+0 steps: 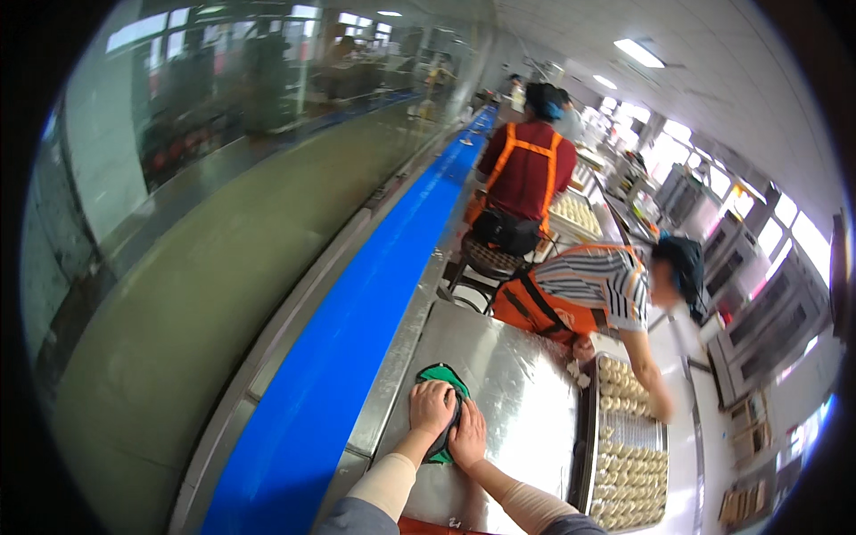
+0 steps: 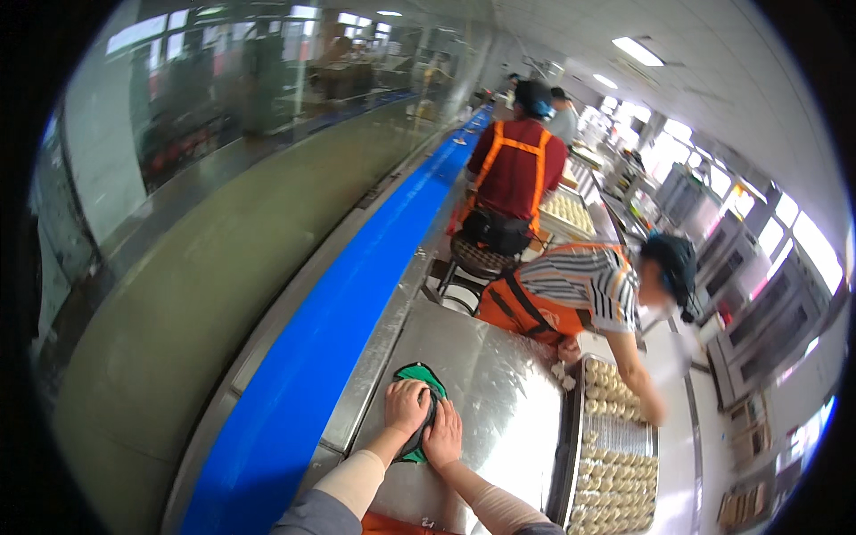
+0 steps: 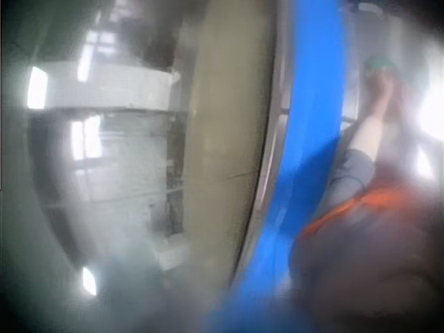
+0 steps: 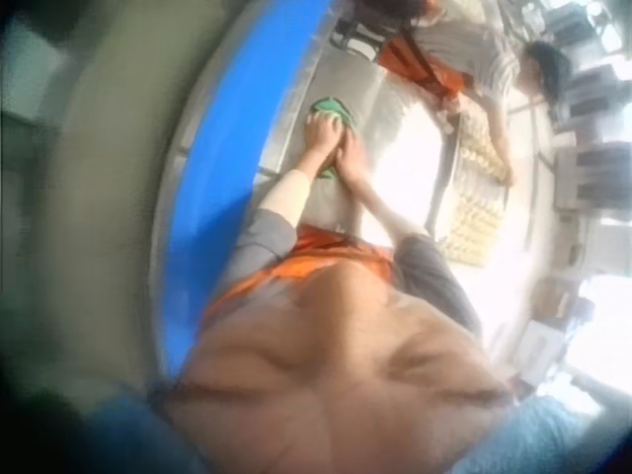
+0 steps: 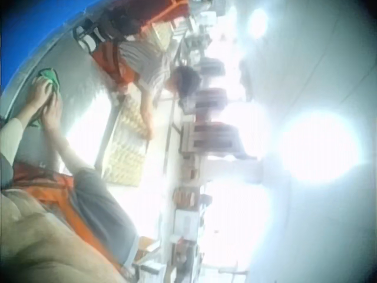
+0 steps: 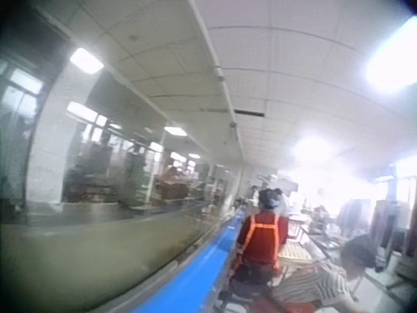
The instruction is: The person takes dough and filling from a moving conveyor belt, folds the dough around the filling to form dumplings, and places the finished dumplings onto a metal tray. The process is repeated continuously.
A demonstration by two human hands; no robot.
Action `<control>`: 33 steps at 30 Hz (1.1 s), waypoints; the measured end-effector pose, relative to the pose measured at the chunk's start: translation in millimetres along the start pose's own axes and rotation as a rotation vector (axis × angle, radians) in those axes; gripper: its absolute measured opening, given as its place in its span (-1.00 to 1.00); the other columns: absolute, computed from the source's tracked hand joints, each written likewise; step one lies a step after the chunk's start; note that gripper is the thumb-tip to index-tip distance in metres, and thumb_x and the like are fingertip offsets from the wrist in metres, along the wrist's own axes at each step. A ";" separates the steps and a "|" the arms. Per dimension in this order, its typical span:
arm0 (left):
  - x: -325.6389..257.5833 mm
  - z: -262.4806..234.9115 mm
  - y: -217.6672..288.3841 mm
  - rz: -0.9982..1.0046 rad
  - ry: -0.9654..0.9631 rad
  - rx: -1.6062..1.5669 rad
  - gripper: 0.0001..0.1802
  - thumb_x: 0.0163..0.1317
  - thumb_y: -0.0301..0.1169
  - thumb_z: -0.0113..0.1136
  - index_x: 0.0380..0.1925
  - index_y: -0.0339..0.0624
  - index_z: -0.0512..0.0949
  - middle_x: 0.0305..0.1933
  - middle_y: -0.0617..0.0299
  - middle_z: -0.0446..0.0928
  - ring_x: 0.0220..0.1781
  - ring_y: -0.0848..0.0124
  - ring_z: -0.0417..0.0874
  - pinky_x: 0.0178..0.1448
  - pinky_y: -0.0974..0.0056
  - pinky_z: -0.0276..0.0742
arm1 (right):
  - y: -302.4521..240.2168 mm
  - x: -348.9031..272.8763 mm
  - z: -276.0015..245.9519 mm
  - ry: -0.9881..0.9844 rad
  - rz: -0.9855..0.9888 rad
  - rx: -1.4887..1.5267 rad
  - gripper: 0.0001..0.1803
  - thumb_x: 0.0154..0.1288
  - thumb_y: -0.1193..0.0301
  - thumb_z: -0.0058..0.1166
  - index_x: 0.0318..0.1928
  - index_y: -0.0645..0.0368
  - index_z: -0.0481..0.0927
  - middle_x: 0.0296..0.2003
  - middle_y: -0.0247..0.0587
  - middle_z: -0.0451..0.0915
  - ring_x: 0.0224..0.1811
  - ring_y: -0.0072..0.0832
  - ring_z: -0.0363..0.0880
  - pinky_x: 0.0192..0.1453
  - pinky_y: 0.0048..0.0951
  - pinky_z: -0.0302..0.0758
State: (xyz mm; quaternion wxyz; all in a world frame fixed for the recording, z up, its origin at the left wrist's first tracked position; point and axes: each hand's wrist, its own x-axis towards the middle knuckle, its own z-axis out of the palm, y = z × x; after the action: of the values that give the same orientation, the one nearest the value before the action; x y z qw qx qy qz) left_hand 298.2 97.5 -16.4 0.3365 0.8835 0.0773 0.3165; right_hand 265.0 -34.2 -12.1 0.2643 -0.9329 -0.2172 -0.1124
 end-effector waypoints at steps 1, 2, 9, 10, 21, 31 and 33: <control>-0.7 2.3 -1.3 -0.003 0.007 0.030 -0.80 0.27 -0.23 0.17 -0.29 -0.08 0.64 -0.13 0.21 0.68 0.02 0.22 0.62 0.21 0.05 0.37 | -0.9 0.4 -2.4 -0.015 0.014 0.012 -0.33 0.20 0.47 -0.01 0.37 0.28 0.28 0.40 0.07 0.28 0.50 -0.04 0.17 0.59 -0.05 0.05; -1.3 4.9 -2.5 0.003 0.017 0.042 -0.80 0.26 -0.23 0.17 -0.29 -0.09 0.63 -0.12 0.20 0.68 0.03 0.21 0.62 0.21 0.05 0.38 | 2.3 0.7 -2.0 -0.030 0.006 0.010 -0.31 0.22 0.42 0.03 0.38 0.29 0.27 0.41 0.06 0.27 0.52 -0.04 0.14 0.60 -0.04 0.02; 1.6 16.1 4.0 0.061 -0.002 0.062 -0.83 0.25 -0.27 0.15 -0.31 -0.08 0.63 -0.16 0.23 0.68 -0.01 0.20 0.63 0.16 0.04 0.40 | 17.7 -0.3 1.7 0.048 0.029 0.030 -0.33 0.21 0.39 0.04 0.37 0.23 0.33 0.41 0.03 0.30 0.53 -0.13 0.17 0.59 -0.05 0.06; 1.3 16.3 6.0 0.061 -0.021 0.072 -0.84 0.25 -0.28 0.15 -0.32 -0.08 0.63 -0.16 0.23 0.68 -0.02 0.20 0.63 0.15 0.04 0.41 | 19.3 -1.2 -0.1 0.050 0.031 0.027 -0.32 0.21 0.38 0.05 0.37 0.22 0.33 0.41 0.02 0.29 0.53 -0.13 0.17 0.59 -0.06 0.06; -6.5 32.4 -17.4 0.101 -0.089 0.142 -0.75 0.37 -0.28 0.04 -0.18 -0.15 0.64 -0.08 0.08 0.66 0.04 0.06 0.61 0.21 -0.01 0.42 | 23.8 -10.6 -3.5 0.092 0.047 0.135 -0.33 0.26 0.37 0.04 0.38 0.24 0.30 0.44 0.02 0.25 0.55 -0.11 0.11 0.61 -0.07 0.01; -30.5 17.4 -18.7 0.212 -0.295 0.267 -0.50 0.47 -0.26 -0.09 0.31 -0.28 0.39 0.40 -0.05 0.39 0.48 -0.01 0.31 0.50 -0.08 0.17 | 26.7 -10.6 1.4 0.074 0.074 0.107 -0.33 0.29 0.33 0.00 0.40 0.23 0.31 0.47 -0.01 0.22 0.58 -0.18 0.07 0.62 -0.11 -0.02; -53.9 1.6 -17.3 0.251 -0.314 0.271 -0.38 0.48 -0.20 -0.12 0.43 -0.32 0.21 0.53 -0.12 0.20 0.56 -0.08 0.16 0.57 -0.12 0.05 | 25.9 -8.3 3.7 0.062 0.065 0.093 -0.35 0.33 0.27 -0.03 0.40 0.21 0.31 0.47 -0.03 0.22 0.59 -0.18 0.04 0.62 -0.11 -0.04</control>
State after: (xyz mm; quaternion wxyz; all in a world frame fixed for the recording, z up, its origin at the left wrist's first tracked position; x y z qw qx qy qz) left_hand 258.0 90.9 -55.8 0.1807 0.9616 -0.0447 0.2016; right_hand 270.1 -54.9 -29.4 0.3176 -0.9222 -0.1834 -0.1225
